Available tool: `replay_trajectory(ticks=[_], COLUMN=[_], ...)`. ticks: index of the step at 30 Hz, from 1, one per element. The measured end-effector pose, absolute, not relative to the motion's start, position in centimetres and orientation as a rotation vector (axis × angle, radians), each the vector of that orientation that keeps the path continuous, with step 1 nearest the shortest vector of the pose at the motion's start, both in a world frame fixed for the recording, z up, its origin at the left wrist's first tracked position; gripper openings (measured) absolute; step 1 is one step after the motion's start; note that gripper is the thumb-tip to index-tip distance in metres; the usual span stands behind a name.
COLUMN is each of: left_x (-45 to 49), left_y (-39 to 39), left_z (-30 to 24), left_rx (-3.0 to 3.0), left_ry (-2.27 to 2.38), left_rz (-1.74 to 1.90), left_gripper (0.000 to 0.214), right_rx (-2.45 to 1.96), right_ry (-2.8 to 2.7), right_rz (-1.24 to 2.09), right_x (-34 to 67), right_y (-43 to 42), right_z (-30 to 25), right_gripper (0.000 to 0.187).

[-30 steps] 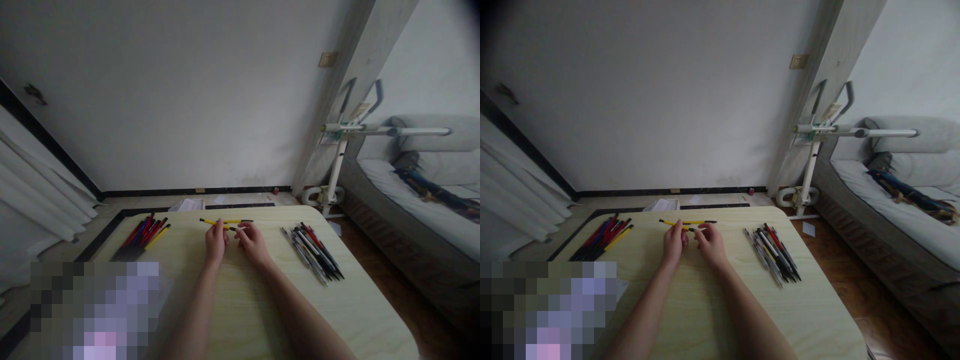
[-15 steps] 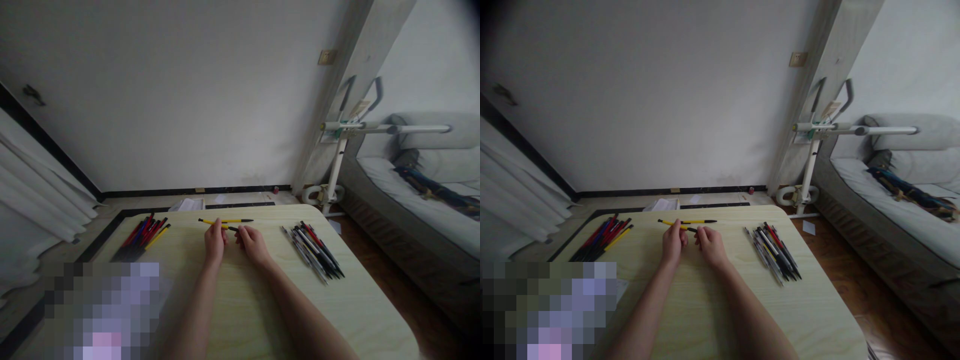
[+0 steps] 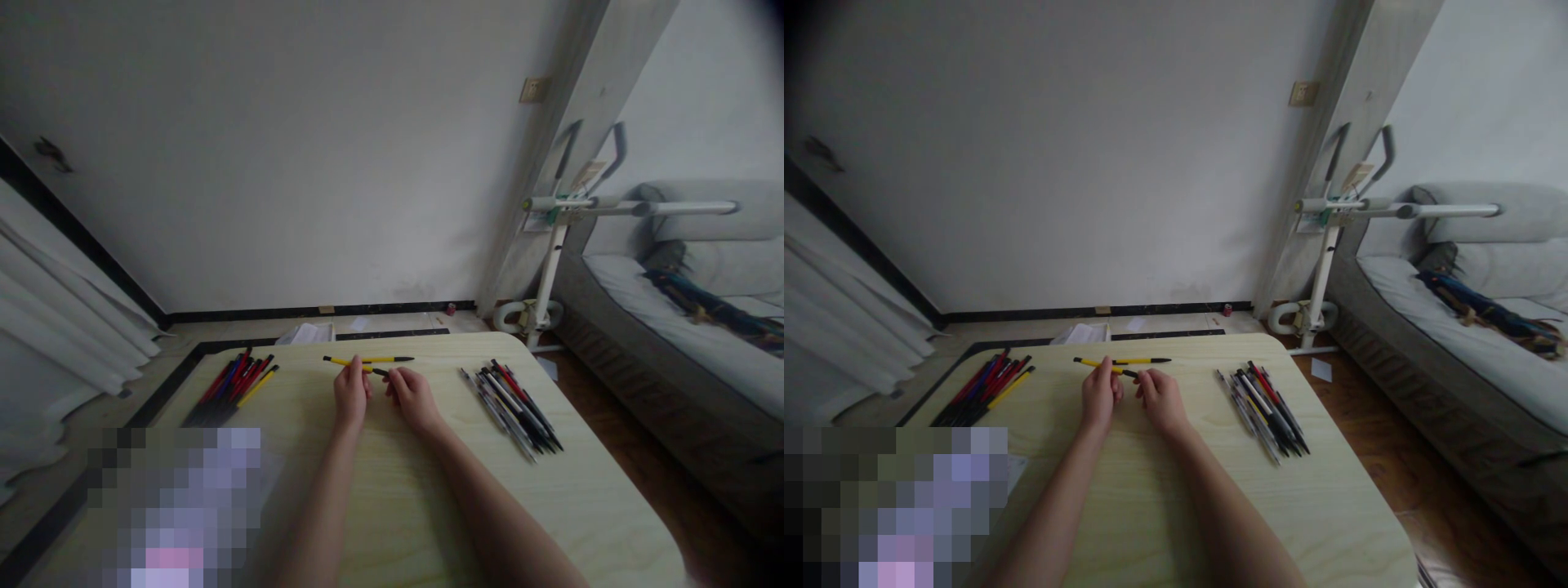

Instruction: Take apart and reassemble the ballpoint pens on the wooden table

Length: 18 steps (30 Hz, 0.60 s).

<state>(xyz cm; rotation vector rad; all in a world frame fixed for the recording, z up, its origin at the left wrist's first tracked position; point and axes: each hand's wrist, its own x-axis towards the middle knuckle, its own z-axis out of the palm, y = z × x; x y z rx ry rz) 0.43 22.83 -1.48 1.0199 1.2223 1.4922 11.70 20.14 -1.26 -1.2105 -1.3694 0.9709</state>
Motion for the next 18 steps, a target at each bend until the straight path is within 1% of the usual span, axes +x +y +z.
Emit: replay_trajectory(ticks=[8, 18], left_x=[0.43, 0.43], left_y=[22.82, 22.87], left_z=[-1.49, -1.47], left_rx=[1.045, 1.01], left_ry=[1.235, 1.239], left_rz=[1.5, 1.53], left_gripper=[0.04, 0.038], right_rx=[-1.211, -1.221], right_ry=[-1.365, -1.374], right_rz=[0.984, 0.951], right_x=[11.65, 11.61], right_y=[20.22, 20.32], right_z=[-1.61, -1.5], right_gripper=[0.04, 0.033])
